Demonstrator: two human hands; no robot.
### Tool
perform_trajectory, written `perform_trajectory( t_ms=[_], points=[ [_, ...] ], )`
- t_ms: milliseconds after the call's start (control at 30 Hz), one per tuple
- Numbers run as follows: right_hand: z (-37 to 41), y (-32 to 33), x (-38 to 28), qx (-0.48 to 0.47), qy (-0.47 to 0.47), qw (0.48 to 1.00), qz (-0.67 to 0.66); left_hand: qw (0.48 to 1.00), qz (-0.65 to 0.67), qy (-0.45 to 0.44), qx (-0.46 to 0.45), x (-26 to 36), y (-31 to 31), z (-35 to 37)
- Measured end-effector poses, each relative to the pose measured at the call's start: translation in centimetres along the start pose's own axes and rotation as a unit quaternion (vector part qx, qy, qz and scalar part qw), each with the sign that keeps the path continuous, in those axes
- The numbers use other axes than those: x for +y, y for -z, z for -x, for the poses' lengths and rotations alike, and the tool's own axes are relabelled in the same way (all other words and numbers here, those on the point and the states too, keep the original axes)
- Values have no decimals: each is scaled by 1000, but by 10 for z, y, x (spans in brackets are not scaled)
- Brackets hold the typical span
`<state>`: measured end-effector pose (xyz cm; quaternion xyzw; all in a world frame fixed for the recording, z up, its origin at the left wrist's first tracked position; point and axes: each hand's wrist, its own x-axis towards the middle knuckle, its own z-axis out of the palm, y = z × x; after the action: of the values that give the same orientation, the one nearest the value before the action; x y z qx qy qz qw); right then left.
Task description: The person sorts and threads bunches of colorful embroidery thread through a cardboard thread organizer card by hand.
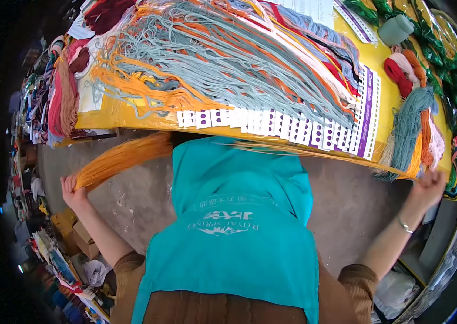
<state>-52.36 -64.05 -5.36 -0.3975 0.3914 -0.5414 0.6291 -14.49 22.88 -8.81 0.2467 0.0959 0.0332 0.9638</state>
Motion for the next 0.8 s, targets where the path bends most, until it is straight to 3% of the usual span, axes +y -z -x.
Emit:
perform_trajectory(
  t_ms=[33, 67, 100, 133, 167, 233, 300, 333, 433, 500, 533, 567, 633, 700, 800],
  points=[
    [-6, -2, -19, 103, 87, 989, 66, 998, -35, -48, 27, 23, 10, 1],
    [-48, 49, -41, 80, 122, 983, 109, 992, -71, -94, 54, 41, 16, 5],
    [-50, 47, -55, 125, 182, 965, 141, 981, -105, -141, 80, 50, 16, 7],
    [-41, 33, -59, 82, 225, 960, 146, 976, -121, -165, 71, 39, -1, 16],
    [-28, 20, -57, 39, 266, 951, 152, 988, -98, -120, 14, 20, -16, 26],
    [-8, -11, -37, -75, 264, 908, 316, 993, -50, -28, -102, -32, -47, 40],
    [70, -87, 9, -189, 271, 861, 386, 984, 12, 83, -157, -105, -78, 61],
    [100, -113, 29, -267, 232, 854, 382, 972, 31, 141, -187, -138, -91, 69],
    [184, -165, 76, -527, -23, 807, 265, 926, 89, 281, -237, -223, -121, 99],
    [220, -187, 90, -625, -159, 736, 203, 916, 23, 332, -223, -265, -127, 120],
    [232, -195, 99, -660, -181, 701, 200, 902, -51, 347, -250, -284, -129, 127],
    [244, -201, 109, -677, -198, 689, 166, 882, -124, 361, -276, -301, -133, 133],
    [260, -209, 117, -694, -244, 666, 126, 857, -283, 356, -240, -326, -157, 146],
    [265, -214, 115, -692, -302, 646, 114, 841, -314, 357, -258, -344, -160, 149],
    [260, -207, 124, -677, -244, 681, 135, 846, -343, 331, -239, -360, -167, 149]
  ],
)
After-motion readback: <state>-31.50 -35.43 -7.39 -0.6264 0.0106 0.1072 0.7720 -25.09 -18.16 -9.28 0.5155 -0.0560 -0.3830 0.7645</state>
